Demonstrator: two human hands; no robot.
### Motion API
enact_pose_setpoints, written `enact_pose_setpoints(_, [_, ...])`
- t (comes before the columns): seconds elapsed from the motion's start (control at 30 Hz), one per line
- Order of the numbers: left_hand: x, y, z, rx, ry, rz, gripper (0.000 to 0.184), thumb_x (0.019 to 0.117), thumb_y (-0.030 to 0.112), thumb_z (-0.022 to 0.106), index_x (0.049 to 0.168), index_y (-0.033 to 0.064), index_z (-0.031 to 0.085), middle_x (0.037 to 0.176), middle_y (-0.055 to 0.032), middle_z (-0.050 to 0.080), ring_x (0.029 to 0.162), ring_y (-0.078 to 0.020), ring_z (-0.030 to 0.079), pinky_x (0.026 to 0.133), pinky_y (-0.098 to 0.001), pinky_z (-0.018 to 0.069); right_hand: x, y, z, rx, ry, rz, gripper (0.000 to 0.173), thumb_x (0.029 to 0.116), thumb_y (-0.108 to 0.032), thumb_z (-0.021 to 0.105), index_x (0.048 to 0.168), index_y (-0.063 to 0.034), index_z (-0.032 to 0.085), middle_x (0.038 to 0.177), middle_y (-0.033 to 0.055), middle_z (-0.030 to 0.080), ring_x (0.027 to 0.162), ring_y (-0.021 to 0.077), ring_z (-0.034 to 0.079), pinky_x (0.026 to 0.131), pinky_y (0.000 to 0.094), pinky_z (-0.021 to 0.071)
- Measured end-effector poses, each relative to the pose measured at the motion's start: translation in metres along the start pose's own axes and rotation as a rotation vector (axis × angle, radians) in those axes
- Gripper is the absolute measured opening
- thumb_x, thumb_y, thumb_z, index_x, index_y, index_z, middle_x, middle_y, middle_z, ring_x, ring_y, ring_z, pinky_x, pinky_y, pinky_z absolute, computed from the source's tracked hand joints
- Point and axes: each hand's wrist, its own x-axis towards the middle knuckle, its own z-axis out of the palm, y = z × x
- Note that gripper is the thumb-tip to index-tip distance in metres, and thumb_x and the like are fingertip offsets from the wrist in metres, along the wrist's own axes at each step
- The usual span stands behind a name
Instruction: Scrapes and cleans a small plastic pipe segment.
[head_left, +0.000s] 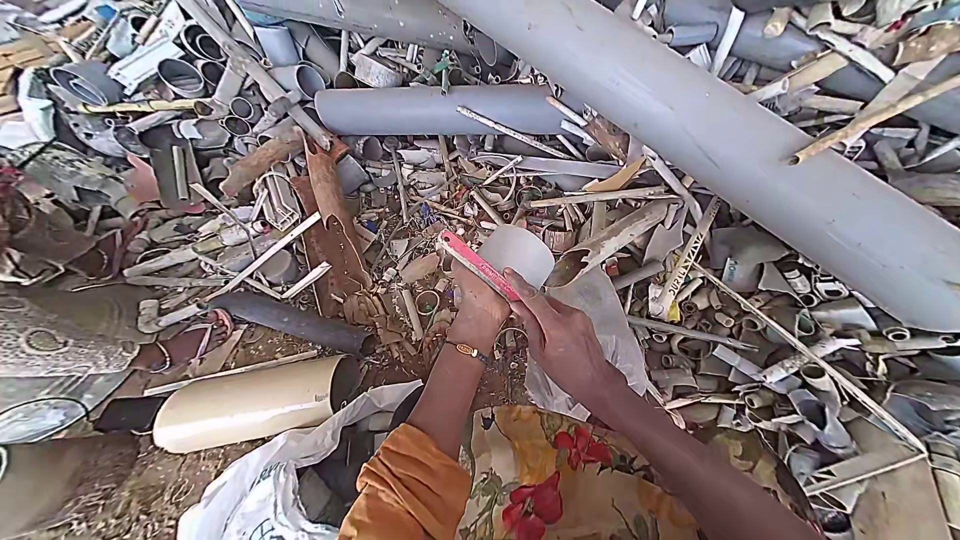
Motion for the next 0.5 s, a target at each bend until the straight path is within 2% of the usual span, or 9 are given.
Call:
enact_pose_setpoints(0.07, [-0.001,-0.001,0.005,0.082,0.012,-0.022,0.068,0.1014,0.069,0.022,0.126,0.0149,0.055,0.107,-0.0098,0.066,0.095,-0.0222,0.066,0.078,-0.0448,0.0568,0.006,0.012,-0.004,0.001,0.076,0.053,0.037,0.1028,-0.013,0.053,0.136,-0.0037,0.066,0.081,0.0146,0.072,0.061,0.0281,0.069,0.055,0.0411,0.0565])
enact_pose_setpoints(0.17, [-0.008,-0.001,0.006,0.162,0.02,-0.086,0.069,0.1005,0.069,0.028,0.125,0.0127,0.057,0.105,-0.0126,0.067,0.093,-0.0246,0.068,0.077,-0.0469,0.0577,0.016,0.025,-0.013,0.113,0.122,0.31,0.045,0.101,-0.02,0.056,0.141,-0.0003,0.056,0.075,0.013,0.069,0.059,0.0238,0.063,0.059,0.0415,0.0532])
enact_pose_setpoints(0.2, [-0.009,0.0,0.007,0.179,0.023,-0.104,0.068,0.1006,0.069,0.029,0.125,0.0116,0.057,0.104,-0.0135,0.067,0.092,-0.0255,0.068,0.076,-0.0471,0.0577,0.021,0.028,-0.019,0.187,0.093,0.421,0.05,0.1005,-0.024,0.06,0.144,-0.0009,0.052,0.077,0.0122,0.068,0.059,0.0202,0.061,0.058,0.0389,0.0522])
enact_pose_setpoints(0.23, [-0.008,0.0,0.007,0.197,0.027,-0.121,0.068,0.1007,0.069,0.029,0.124,0.0113,0.057,0.103,-0.0135,0.067,0.091,-0.0255,0.068,0.075,-0.0464,0.058,0.025,0.031,-0.026,0.289,0.051,0.536,0.054,0.0999,-0.027,0.064,0.146,-0.0029,0.05,0.077,0.0087,0.065,0.055,0.0134,0.058,0.054,0.0319,0.0509])
enact_pose_setpoints(0.27, [-0.007,0.001,0.008,0.218,0.034,-0.133,0.066,0.1013,0.067,0.03,0.124,0.0109,0.057,0.102,-0.0136,0.067,0.09,-0.0255,0.068,0.074,-0.0459,0.0579,0.028,0.032,-0.031,0.421,0.005,0.651,0.051,0.0997,-0.026,0.068,0.143,-0.0042,0.051,0.074,0.0048,0.06,0.048,0.0079,0.054,0.047,0.0251,0.0492])
enact_pose_setpoints(0.3, [-0.006,0.004,0.007,0.246,0.036,-0.142,0.064,0.1023,0.065,0.032,0.125,0.0102,0.057,0.102,-0.014,0.067,0.09,-0.0257,0.068,0.074,-0.0458,0.0576,0.03,0.031,-0.034,0.56,-0.036,0.757,0.041,0.0996,-0.022,0.069,0.134,-0.0038,0.056,0.07,0.0032,0.059,0.043,0.006,0.051,0.042,0.0218,0.0475])
enact_pose_setpoints(0.37, [-0.005,0.012,0.004,0.325,0.024,-0.126,0.061,0.1026,0.063,0.034,0.121,0.0093,0.058,0.097,-0.0134,0.067,0.085,-0.0248,0.068,0.071,-0.0452,0.0584,0.036,0.025,-0.039,0.78,-0.14,0.933,0.022,0.1014,-0.018,0.067,0.115,-0.0013,0.062,0.061,0.0022,0.055,0.038,0.0059,0.049,0.037,0.0198,0.0448])
enact_pose_setpoints(0.4, [-0.006,0.009,0.003,0.369,-0.009,-0.112,0.06,0.1027,0.062,0.035,0.12,0.0099,0.059,0.095,-0.0123,0.068,0.083,-0.0238,0.069,0.069,-0.0449,0.0589,0.035,0.025,-0.044,0.85,-0.172,1.001,0.02,0.1021,-0.018,0.066,0.111,-0.001,0.062,0.058,0.0017,0.052,0.039,0.0058,0.048,0.037,0.0194,0.0436])
enact_pose_setpoints(0.5, [-0.01,0.001,0.003,0.513,-0.218,-0.063,0.062,0.104,0.063,0.03,0.119,0.0122,0.063,0.1,-0.0092,0.071,0.09,-0.0217,0.071,0.076,-0.0449,0.0611,0.03,0.035,-0.052,1.009,-0.144,1.118,0.025,0.1037,-0.026,0.063,0.105,-0.0013,0.061,0.055,0.0015,0.046,0.039,0.0062,0.047,0.037,0.0186,0.0434])
